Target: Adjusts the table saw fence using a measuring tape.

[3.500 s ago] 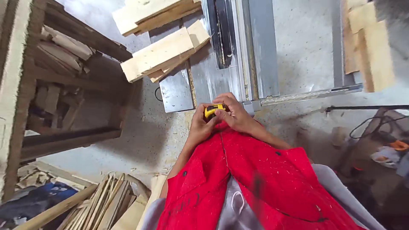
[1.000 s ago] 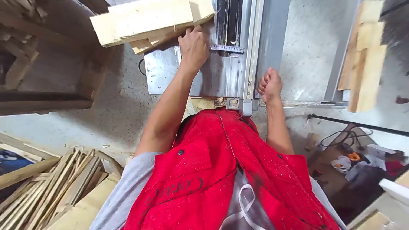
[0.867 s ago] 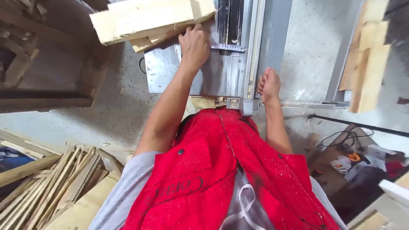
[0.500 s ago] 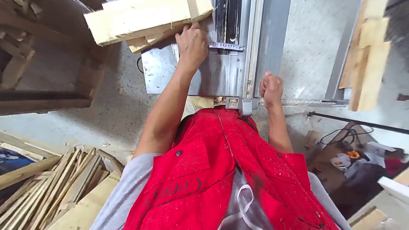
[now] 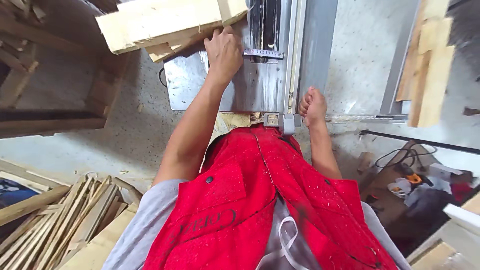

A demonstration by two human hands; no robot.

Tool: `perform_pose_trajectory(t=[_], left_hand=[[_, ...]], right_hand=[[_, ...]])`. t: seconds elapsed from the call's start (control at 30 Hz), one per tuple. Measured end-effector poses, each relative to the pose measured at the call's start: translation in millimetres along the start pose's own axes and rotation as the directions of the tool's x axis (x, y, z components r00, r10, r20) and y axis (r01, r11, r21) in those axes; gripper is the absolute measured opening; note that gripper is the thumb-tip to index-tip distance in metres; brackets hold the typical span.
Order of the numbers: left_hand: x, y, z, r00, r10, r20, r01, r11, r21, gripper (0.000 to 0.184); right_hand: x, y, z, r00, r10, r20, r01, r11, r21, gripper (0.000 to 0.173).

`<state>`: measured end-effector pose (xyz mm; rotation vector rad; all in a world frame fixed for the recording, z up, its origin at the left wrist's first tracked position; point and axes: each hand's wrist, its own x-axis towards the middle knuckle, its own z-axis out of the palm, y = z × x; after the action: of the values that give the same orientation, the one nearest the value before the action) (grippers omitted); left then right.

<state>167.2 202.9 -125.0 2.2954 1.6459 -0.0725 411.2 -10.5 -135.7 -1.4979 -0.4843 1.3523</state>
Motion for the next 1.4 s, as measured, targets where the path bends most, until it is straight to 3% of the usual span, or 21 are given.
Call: perform_pose_trajectory(t=[0.1,0.17,0.2,0.27,0.33,0.4,0.63,1.03,1.27,1.4], left_hand=[[-2,-1,1,1.0,0.006,-0.001,-0.006,1.0,0.002,0.032],[-1,-1,0,1.0,0.011,-0.001,-0.011,1.0,-0.002,0.032],[-1,-1,0,1.0,0.009,-0.003,-0.009,1.0,-0.005,0.032],[-1,-1,0,1.0,0.009,-0.009,-0.009,1.0,-0.006,0.032],[-2,-1,0,1.0,0.013,-0.002,-0.013,1.0,-0.004,0.032],[-2,0,-1,1.0,0.016,0.001,-0.016,1.0,-0.009,0.031],[-4,1,-2,1.0,0.02,0.012,-0.02,1.0,-0.01,0.031],[-4,1,-2,1.0,0.016,0.005,-0.016,1.0,-0.002,0.031],[-4,1,-1,1.0,0.018,0.004,-0.018,1.0,0.014,0.032],[-3,2,0,1.0,0.003,0.006,-0.003,1.0,0.011,0.032]], right_hand=[[-9,-6,-3,0.974,-0.225,-0.03,0.22,0.967,-0.126,0.047],[-24,-10,-7,0.898,-0.409,0.166,0.439,0.796,-0.416,0.026],[-34,-18,-8,0.873,-0.378,0.309,0.488,0.664,-0.567,0.036],[-56,-28,-1,0.856,-0.165,0.489,0.512,0.394,-0.763,0.091],[-66,-16,4,0.84,-0.037,0.541,0.532,0.251,-0.809,0.104],[-72,1,8,0.836,-0.016,0.548,0.54,0.2,-0.818,0.103],[-77,18,10,0.817,-0.114,0.565,0.576,0.198,-0.793,0.108],[-76,20,11,0.832,-0.117,0.542,0.554,0.222,-0.803,0.105],[-75,40,13,0.851,-0.247,0.464,0.489,0.045,-0.871,0.092],[-79,40,20,0.882,-0.21,0.422,0.448,0.095,-0.889,0.088]])
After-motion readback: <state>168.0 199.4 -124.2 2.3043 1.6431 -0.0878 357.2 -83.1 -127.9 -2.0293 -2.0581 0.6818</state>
